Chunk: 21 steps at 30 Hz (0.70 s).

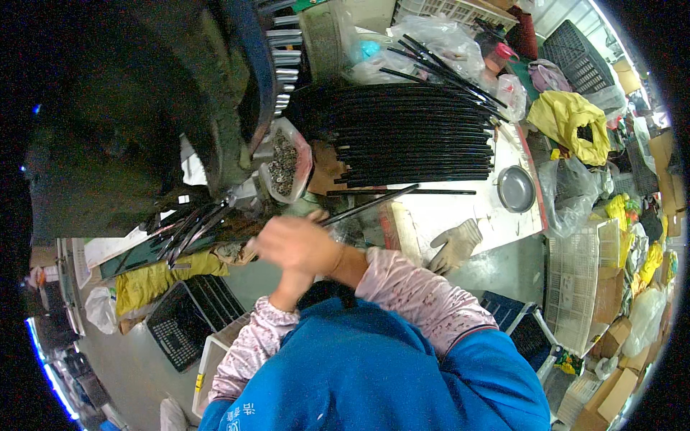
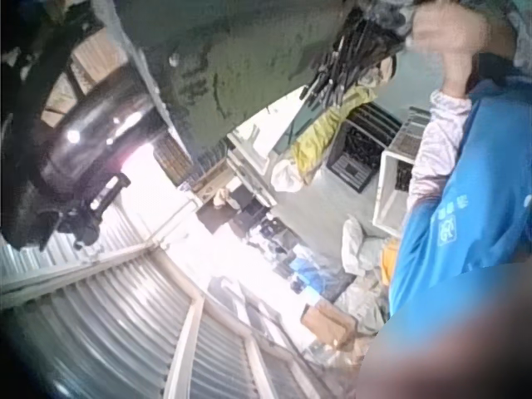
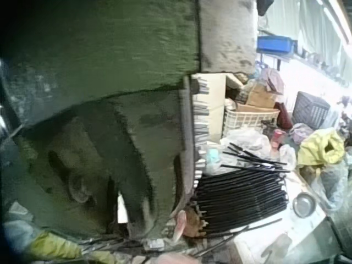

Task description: The person repeatedly feeds black rods into a green press machine, activates the press, and removes the processed rods. The person handles the rods one at a time and places them into a nearby container after each cycle.

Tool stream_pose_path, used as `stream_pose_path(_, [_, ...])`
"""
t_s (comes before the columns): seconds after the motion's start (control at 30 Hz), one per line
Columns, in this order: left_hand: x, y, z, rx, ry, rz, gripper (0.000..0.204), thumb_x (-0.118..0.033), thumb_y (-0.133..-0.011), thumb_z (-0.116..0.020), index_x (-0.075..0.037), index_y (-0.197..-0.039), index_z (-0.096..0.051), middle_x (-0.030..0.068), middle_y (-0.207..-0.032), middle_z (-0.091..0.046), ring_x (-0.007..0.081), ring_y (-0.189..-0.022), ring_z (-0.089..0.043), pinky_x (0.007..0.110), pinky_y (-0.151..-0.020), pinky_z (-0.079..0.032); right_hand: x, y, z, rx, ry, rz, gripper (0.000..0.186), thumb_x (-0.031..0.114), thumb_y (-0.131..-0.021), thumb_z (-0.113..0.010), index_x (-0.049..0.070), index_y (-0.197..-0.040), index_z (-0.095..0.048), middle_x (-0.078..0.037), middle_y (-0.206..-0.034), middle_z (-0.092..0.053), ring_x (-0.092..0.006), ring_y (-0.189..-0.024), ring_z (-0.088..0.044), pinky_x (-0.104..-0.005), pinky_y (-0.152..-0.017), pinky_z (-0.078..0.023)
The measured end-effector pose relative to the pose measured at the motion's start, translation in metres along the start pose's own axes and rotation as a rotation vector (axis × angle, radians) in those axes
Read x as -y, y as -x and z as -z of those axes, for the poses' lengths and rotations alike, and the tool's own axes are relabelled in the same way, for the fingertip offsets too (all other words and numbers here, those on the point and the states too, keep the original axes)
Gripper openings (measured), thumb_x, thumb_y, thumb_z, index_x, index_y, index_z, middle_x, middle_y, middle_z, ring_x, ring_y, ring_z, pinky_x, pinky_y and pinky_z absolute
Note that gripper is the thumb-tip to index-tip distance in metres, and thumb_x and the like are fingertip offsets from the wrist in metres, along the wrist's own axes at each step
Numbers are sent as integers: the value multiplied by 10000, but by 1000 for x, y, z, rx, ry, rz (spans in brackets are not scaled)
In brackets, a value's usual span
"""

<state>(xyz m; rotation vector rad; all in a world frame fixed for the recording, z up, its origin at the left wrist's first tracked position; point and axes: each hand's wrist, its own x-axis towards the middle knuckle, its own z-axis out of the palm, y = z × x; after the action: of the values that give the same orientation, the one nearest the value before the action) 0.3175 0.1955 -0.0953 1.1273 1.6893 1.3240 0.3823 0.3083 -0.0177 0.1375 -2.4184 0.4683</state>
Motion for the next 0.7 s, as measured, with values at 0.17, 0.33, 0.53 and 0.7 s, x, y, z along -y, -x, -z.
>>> stream_pose_path(0.17, [-28, 2, 51, -214, -44, -14, 185, -69, -942, -545, 35, -1093, -570, 149, -976, -648, 151, -903, -632, 237, -753, -497, 4, -26, 10, -71, 35, -81, 663, 409, -701, -699, 122, -1282, -559, -73, -1068, -594, -249, -1024, -565, -413, -877, -429])
stream_pose_path(0.33, [-57, 15, 118, -724, 841, -44, 265, -259, -965, -563, -20, -1074, -522, 160, -1032, -636, 230, -969, -642, 351, -825, -583, -42, 19, 36, 44, 261, -523, 490, 403, -765, -708, 42, -1089, -637, -154, -1130, -608, -343, -1059, -528, -467, -977, -347])
stream_pose_path(0.53, [-85, 2, 114, -547, 917, -29, 239, -94, -916, -622, -3, -1125, -549, 166, -1122, -612, 251, -973, -644, 379, -892, -556, -42, -10, 4, -102, 174, -343, 286, 180, -743, -755, 65, -995, -685, -88, -1062, -644, -305, -967, -595, -417, -894, -440])
stream_pose_path(0.7, [-90, -9, 125, -627, 939, 47, 273, -142, -912, -644, 48, -1082, -546, 132, -1003, -615, 281, -923, -668, 361, -851, -585, -37, -36, 7, -125, 447, -190, 280, 152, -755, -766, 86, -1018, -700, -86, -1060, -660, -292, -942, -611, -389, -840, -482])
